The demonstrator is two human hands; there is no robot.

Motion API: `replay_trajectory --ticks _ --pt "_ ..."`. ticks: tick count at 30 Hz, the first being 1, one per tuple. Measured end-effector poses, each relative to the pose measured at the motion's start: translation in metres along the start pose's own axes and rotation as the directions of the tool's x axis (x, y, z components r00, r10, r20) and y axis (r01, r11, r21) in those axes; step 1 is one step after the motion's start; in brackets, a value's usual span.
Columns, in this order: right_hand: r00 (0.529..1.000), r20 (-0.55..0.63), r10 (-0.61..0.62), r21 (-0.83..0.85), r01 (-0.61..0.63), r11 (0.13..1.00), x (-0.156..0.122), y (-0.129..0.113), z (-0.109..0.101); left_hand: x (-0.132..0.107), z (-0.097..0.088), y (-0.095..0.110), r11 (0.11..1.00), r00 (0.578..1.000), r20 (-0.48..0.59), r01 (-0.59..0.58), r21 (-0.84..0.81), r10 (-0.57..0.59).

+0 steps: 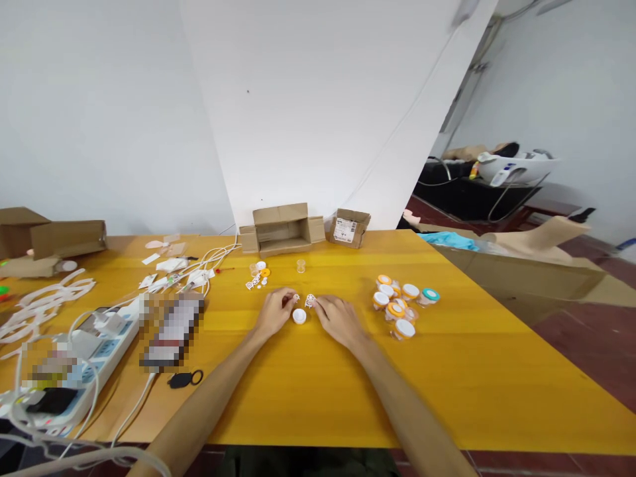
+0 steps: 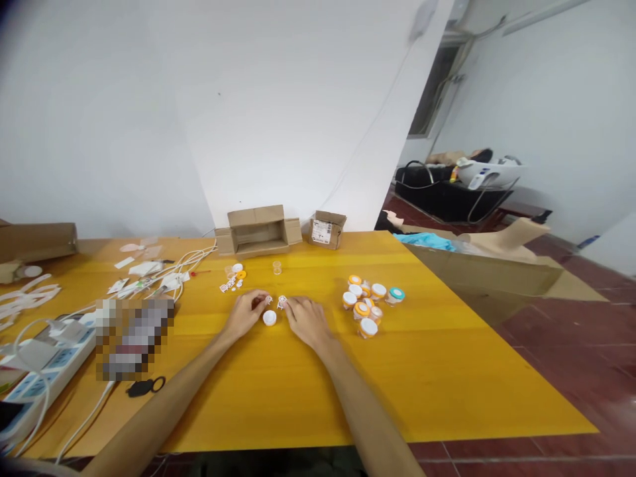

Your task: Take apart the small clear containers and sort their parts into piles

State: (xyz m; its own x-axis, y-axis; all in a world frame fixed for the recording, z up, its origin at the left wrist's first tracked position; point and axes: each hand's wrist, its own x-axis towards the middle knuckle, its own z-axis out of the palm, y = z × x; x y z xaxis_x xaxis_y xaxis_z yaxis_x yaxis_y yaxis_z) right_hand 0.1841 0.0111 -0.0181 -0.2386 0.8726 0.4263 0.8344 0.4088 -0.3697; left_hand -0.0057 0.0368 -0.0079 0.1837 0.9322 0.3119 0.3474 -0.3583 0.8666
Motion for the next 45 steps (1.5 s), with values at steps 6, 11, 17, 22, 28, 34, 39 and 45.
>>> replay_trajectory --ticks 6,11,17,22,28,34,39,45 --pt "0.994 0.061 -0.090 -0.037 0.092 0.995 -0.002 -0.004 -0.002 -0.004 -0.001 -0.001 0.995 0.998 0.025 -0.060 0.078 0.058" --pt "0.990 0.127 -0.057 -0.025 0.061 0.998 -0.001 -0.011 -0.007 -0.010 -0.003 -0.001 0.988 0.995 0.052 -0.095 0.124 0.089" --pt "0.964 0.259 0.059 -0.149 -0.020 0.989 0.002 -0.025 -0.023 -0.013 -0.005 0.000 0.975 0.985 0.130 -0.133 0.179 0.111" --pt "0.957 0.265 0.117 -0.162 -0.076 0.984 0.004 -0.030 -0.026 -0.018 -0.008 0.007 0.965 0.973 0.172 -0.183 0.186 0.151" --pt "0.964 0.195 0.179 -0.092 -0.164 0.982 0.002 -0.027 -0.021 -0.027 -0.010 0.014 0.933 0.943 0.282 -0.250 0.257 0.175" --pt "0.981 0.085 0.177 0.383 -0.196 0.903 0.003 -0.018 -0.006 -0.023 -0.011 0.012 0.972 0.958 0.234 -0.196 0.127 0.163" --pt "0.946 0.282 0.162 0.866 -0.323 0.382 0.005 -0.026 0.004 -0.020 -0.014 0.017 0.983 0.971 0.154 -0.177 -0.056 0.184" --pt "0.862 0.501 0.081 0.861 -0.487 -0.145 0.003 -0.034 0.000 -0.021 -0.016 0.022 0.971 0.970 0.150 -0.165 -0.171 0.191"
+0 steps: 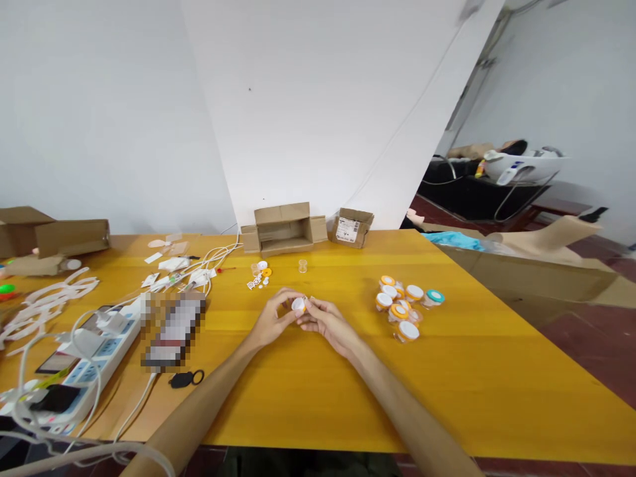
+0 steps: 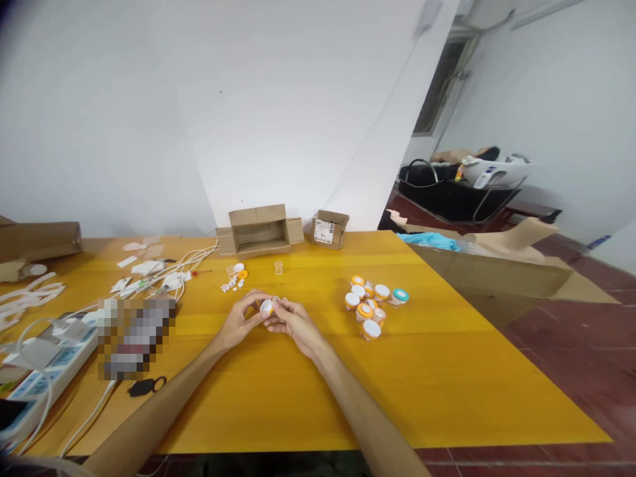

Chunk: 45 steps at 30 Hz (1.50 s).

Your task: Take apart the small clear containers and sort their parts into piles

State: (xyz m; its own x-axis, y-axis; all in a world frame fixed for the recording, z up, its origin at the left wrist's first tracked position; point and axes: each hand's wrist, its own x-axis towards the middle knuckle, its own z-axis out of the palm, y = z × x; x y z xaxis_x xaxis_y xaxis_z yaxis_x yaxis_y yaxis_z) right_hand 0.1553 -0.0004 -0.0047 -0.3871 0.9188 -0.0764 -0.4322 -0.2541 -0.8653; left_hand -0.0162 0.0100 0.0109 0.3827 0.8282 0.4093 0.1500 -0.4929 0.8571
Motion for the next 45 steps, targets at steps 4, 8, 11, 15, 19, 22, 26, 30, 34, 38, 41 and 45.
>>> replay_trajectory --ticks 4,8,11,15,19,22,26,30,34,38,41,45 --pt "1.000 -0.006 0.022 0.117 -0.021 0.993 0.001 0.000 -0.004 0.000 0.001 0.001 1.000 1.000 0.000 0.004 0.001 -0.004" --pt "1.000 -0.019 0.022 0.159 -0.018 0.987 0.002 0.003 -0.006 0.002 0.000 0.002 0.999 0.999 -0.042 0.013 0.038 -0.011" --pt "0.999 -0.035 0.030 0.176 -0.024 0.984 0.003 0.006 -0.007 0.003 0.000 0.002 0.998 0.997 -0.065 0.032 0.055 -0.029" --pt "0.999 -0.040 0.036 0.195 -0.027 0.980 0.004 0.009 -0.008 0.003 0.001 0.000 0.996 0.996 -0.069 0.053 0.069 -0.048" --pt "0.999 -0.043 0.026 0.203 -0.017 0.979 0.005 0.010 -0.008 0.003 0.003 -0.001 0.995 0.996 -0.072 0.066 0.073 -0.060" --pt "0.999 -0.042 0.024 0.186 -0.016 0.982 0.006 0.009 -0.009 0.002 0.003 -0.001 0.994 0.995 -0.067 0.079 0.073 -0.074" --pt "0.999 -0.031 0.021 0.171 -0.015 0.985 0.005 0.009 -0.009 0.002 0.001 -0.003 0.993 0.993 -0.063 0.105 0.051 -0.102" --pt "0.999 -0.028 0.020 0.179 -0.014 0.984 0.005 0.008 -0.008 0.002 0.000 -0.008 0.989 0.986 -0.079 0.147 -0.010 -0.147" --pt "0.999 -0.041 0.030 0.199 -0.021 0.980 0.005 0.007 -0.007 0.003 0.000 -0.009 0.979 0.975 -0.105 0.186 -0.088 -0.195" --pt "0.999 -0.045 0.030 0.204 -0.021 0.979 0.005 0.005 -0.007 0.004 -0.001 -0.007 0.967 0.966 -0.125 0.207 -0.151 -0.227" --pt "0.998 -0.057 0.037 0.210 -0.024 0.977 0.005 0.004 -0.007 0.004 -0.003 -0.007 0.969 0.960 -0.152 0.221 -0.110 -0.236" --pt "0.997 -0.075 0.030 0.216 -0.013 0.976 0.004 0.002 -0.007 0.004 -0.005 -0.010 0.978 0.964 -0.174 0.208 0.012 -0.203"
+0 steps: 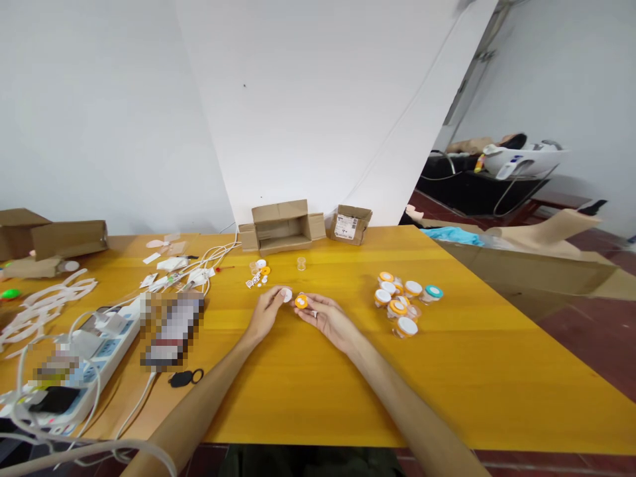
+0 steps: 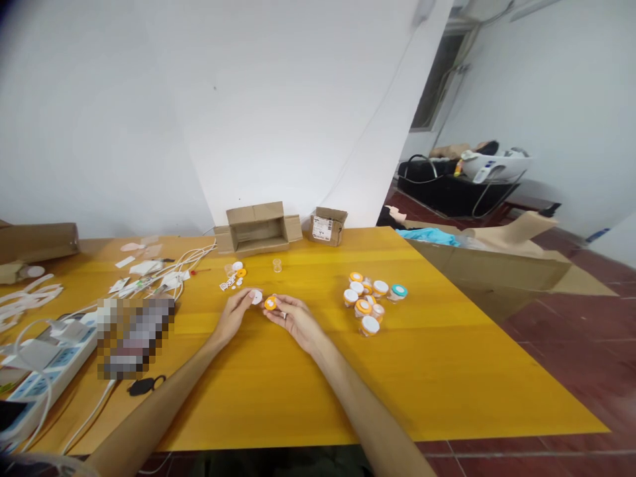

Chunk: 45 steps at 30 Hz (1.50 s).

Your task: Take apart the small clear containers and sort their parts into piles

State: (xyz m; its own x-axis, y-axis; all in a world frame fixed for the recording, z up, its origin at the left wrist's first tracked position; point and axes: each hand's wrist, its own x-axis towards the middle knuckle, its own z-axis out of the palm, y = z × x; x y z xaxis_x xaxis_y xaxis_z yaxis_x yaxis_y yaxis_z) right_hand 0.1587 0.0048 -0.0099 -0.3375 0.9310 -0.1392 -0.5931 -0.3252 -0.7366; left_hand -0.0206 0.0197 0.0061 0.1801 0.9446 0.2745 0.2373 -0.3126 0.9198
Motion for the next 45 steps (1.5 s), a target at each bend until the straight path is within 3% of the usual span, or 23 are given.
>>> replay_trajectory --ticks 7,18,26,35,39,45 --pt "1.000 -0.005 -0.025 -0.042 0.025 0.999 -0.001 -0.004 -0.001 0.000 0.002 -0.003 0.983 0.999 0.002 -0.054 0.173 0.054" --pt "0.995 -0.050 -0.091 -0.090 0.087 0.992 -0.001 -0.014 -0.010 -0.002 0.002 -0.004 0.962 0.992 -0.014 -0.120 0.246 0.127" --pt "0.987 -0.106 -0.118 -0.057 0.112 0.992 0.002 -0.012 -0.018 -0.004 0.003 -0.014 0.873 0.960 0.178 -0.270 0.407 0.214" --pt "0.991 -0.097 -0.089 -0.056 0.084 0.995 0.000 -0.013 -0.012 -0.006 0.004 -0.013 0.852 0.954 0.171 -0.298 0.431 0.247" --pt "0.996 -0.078 -0.042 -0.051 0.038 0.998 -0.003 -0.013 -0.005 -0.009 0.005 -0.006 0.825 0.925 0.193 -0.380 0.418 0.329" --pt "0.999 -0.041 -0.015 -0.084 0.012 0.996 -0.004 -0.011 0.000 -0.011 0.007 -0.005 0.708 0.845 0.260 -0.534 0.462 0.468"
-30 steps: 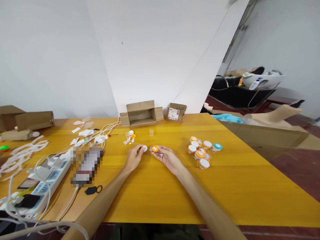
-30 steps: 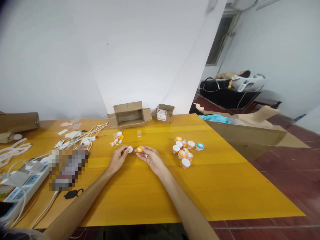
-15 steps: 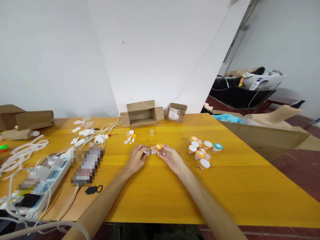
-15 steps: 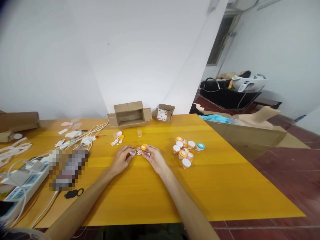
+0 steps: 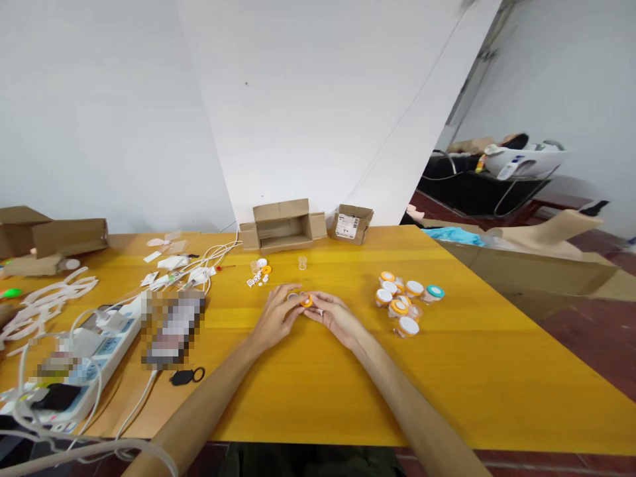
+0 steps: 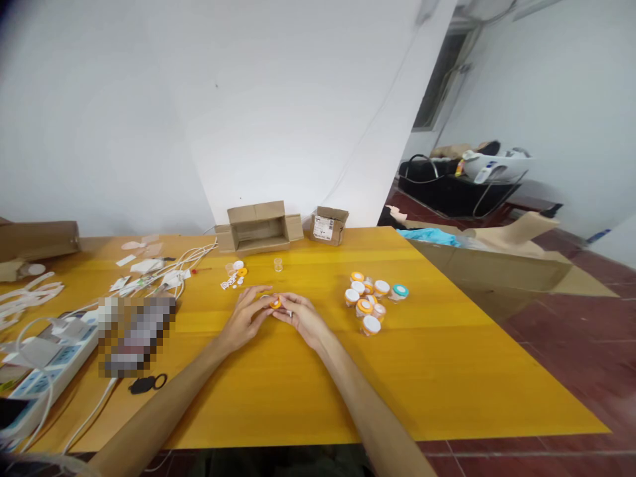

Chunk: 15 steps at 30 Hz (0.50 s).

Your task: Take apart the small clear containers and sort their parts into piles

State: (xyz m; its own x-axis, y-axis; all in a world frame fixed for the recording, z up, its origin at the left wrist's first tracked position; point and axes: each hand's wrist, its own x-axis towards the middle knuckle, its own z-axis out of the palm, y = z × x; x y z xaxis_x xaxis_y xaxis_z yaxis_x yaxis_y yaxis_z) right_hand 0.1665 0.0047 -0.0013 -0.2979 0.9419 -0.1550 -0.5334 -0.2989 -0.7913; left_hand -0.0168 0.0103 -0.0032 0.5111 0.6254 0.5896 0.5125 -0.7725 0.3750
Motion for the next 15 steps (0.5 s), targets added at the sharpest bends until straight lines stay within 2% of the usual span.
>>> replay_trajectory --ticks 4,9,15 --pt "1.000 0.007 0.005 -0.021 -0.004 1.000 0.0010 0.0007 -0.0024 -0.0003 0.0008 -0.0017 0.999 1.000 -0.004 -0.020 0.026 0.021" --pt "1.000 0.011 0.013 -0.088 -0.012 0.996 0.0019 0.0021 -0.0034 0.0007 -0.0001 -0.0017 0.999 1.000 0.011 -0.009 -0.037 0.010" --pt "0.999 0.034 0.024 -0.256 -0.015 0.967 0.0026 0.0030 -0.0054 0.0002 -0.0013 -0.0008 0.991 0.996 0.079 0.040 -0.126 -0.031"
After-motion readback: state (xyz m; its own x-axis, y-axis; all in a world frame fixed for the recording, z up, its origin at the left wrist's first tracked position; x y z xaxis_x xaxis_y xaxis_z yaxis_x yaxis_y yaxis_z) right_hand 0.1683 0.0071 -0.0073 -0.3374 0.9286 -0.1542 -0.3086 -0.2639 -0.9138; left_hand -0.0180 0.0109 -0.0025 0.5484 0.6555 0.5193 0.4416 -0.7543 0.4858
